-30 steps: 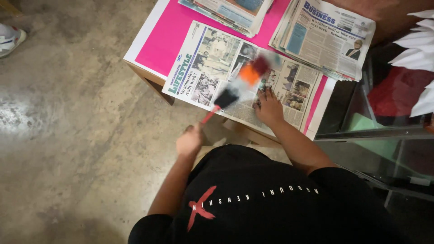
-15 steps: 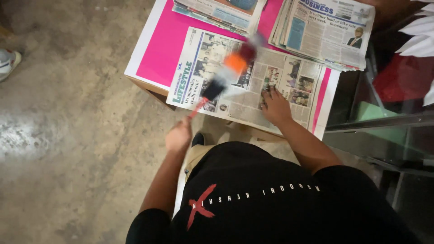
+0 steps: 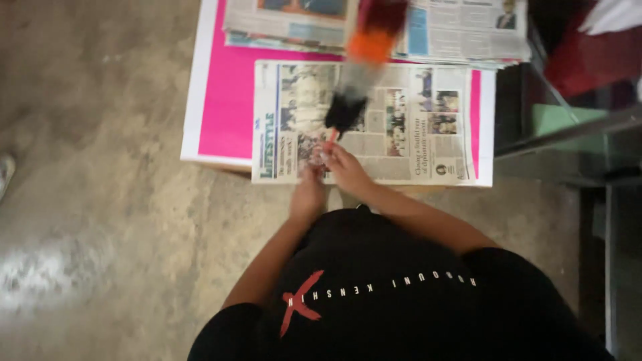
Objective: Dusting and flipping through newspapers on a table using a feather duster.
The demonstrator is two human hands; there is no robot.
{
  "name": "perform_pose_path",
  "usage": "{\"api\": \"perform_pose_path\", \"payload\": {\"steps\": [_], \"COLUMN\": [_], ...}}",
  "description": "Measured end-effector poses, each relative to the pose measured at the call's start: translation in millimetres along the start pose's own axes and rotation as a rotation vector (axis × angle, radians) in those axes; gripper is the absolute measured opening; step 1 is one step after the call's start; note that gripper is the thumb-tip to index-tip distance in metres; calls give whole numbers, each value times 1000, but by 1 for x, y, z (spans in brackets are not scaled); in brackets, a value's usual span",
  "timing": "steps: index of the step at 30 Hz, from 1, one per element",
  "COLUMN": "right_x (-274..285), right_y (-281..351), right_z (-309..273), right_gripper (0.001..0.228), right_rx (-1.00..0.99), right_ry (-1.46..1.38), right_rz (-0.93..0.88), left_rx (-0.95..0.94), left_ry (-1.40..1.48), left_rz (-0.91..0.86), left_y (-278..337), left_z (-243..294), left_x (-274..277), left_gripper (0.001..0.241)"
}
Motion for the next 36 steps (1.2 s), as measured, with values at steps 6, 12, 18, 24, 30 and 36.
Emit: {"api": "perform_pose_path", "payload": {"steps": [6, 12, 18, 24, 30, 36], "right_x": [79, 109, 61, 136, 130, 113], "right_y": [32, 167, 192, 292, 246, 210], "right_z": [94, 62, 58, 221, 132, 185], "right_gripper": [19, 41, 54, 48, 54, 43], "right_rx": [66, -444, -511, -664, -840, -618], "right_ry": [-282, 404, 566, 800, 739, 854], "right_rz": [522, 660, 512, 887, 766, 681], "left_rx": [-444, -333, -201, -189, -223, -281], "left_ry": [-383, -599, -588, -640, -607, -604], "left_rz": [-299, -284, -464, -475, -445, -420], "left_y": [-29, -81, -95, -94, -99, -105], "left_z": [79, 34, 22, 8, -9, 5], "left_x": [14, 44, 23, 17, 9, 25], "left_gripper": [34, 62, 76, 88, 86, 83]}}
Point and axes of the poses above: each hand's wrist, its own y-axis away from the middle knuckle, its own x-axis out of the back of the hand, z = x × y, the point moved 9 cm from there along -y, towards the middle knuckle, and after that the axes turned 6 degrees about -z, right-handed, at the moved point
